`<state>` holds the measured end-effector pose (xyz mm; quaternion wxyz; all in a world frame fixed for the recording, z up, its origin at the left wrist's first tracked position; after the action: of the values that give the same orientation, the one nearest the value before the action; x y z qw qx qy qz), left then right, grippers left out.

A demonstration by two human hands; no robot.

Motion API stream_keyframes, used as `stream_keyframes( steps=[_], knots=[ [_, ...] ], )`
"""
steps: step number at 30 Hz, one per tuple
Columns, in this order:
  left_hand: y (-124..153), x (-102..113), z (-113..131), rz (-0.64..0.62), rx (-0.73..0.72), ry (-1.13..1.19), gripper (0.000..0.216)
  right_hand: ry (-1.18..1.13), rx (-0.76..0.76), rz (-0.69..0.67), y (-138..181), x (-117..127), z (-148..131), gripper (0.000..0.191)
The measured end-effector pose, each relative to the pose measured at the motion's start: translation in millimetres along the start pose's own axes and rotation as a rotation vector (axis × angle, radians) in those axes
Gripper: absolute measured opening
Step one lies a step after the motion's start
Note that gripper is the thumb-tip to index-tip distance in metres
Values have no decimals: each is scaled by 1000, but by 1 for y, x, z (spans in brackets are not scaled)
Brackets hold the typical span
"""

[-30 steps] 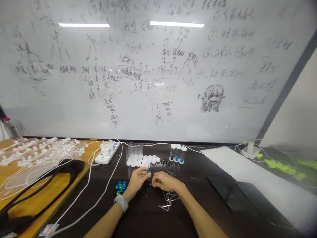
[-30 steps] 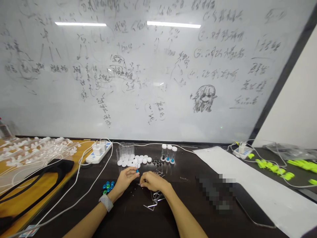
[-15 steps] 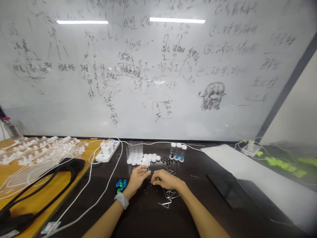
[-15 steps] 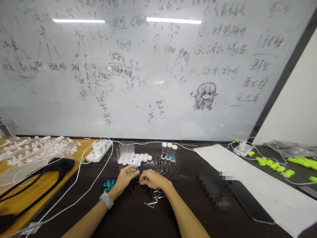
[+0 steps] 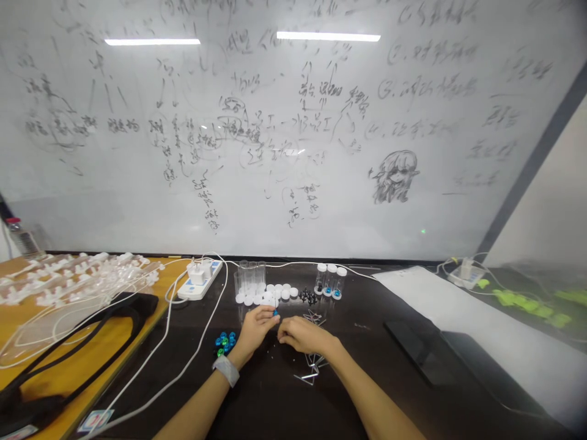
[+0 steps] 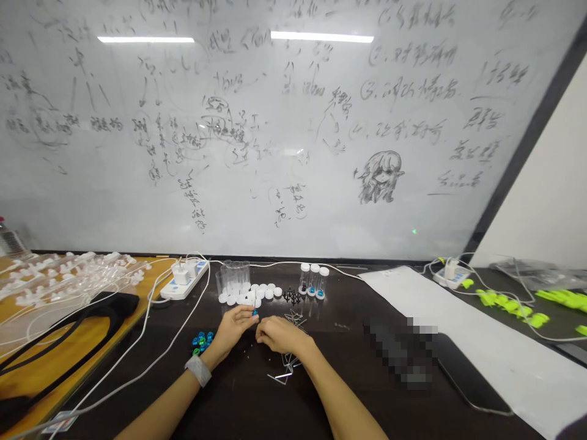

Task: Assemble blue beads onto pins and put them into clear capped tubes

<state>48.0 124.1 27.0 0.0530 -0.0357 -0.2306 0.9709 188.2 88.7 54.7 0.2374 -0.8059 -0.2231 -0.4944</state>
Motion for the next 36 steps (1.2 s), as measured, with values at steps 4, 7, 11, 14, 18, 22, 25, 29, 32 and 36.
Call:
stream_keyframes(
  steps=[4,7,11,14,18,22,25,29,32,36],
  knots=[
    [0,0,1,14,11,-1,37,67,-29,5,2,-4,1,20],
    [0,1,3,24,16,4,38,47,-39,23,2,-2,0,21],
    [1,1,5,24,11,18,38,-187,-74,148,-1,16,4,17],
    [1,0,3,12,16,35,38,-417,-150,295,-6,26,14,13],
    [2,-3,0,-13,7,22,38,-545,-250,448,-10,20,24,17],
    [3,-4,-1,-40,-16,-9,35,-511,-256,482,-11,13,20,16],
    [3,-4,0,-34,-26,-14,35,-471,-256,481,-10,13,17,15],
    [4,-4,1,-16,-23,3,36,-451,-234,476,-9,15,14,15],
    [5,-5,3,-14,-31,-8,33,-418,-225,458,-10,14,11,17],
    [6,-5,9,-15,-79,-87,29,-489,-263,464,-11,13,15,19]
  ],
)
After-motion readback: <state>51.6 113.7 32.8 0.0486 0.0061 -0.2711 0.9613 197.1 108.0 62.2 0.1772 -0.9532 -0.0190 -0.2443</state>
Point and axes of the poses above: each hand's wrist, its own y-axis away from the middle knuckle, its own x-axis out of the back of the hand, z = x × y, the point moved 6 cm from there along -y, towards the middle knuckle, and after that the axes turned 12 degrees about -x, right-handed, at the moved point
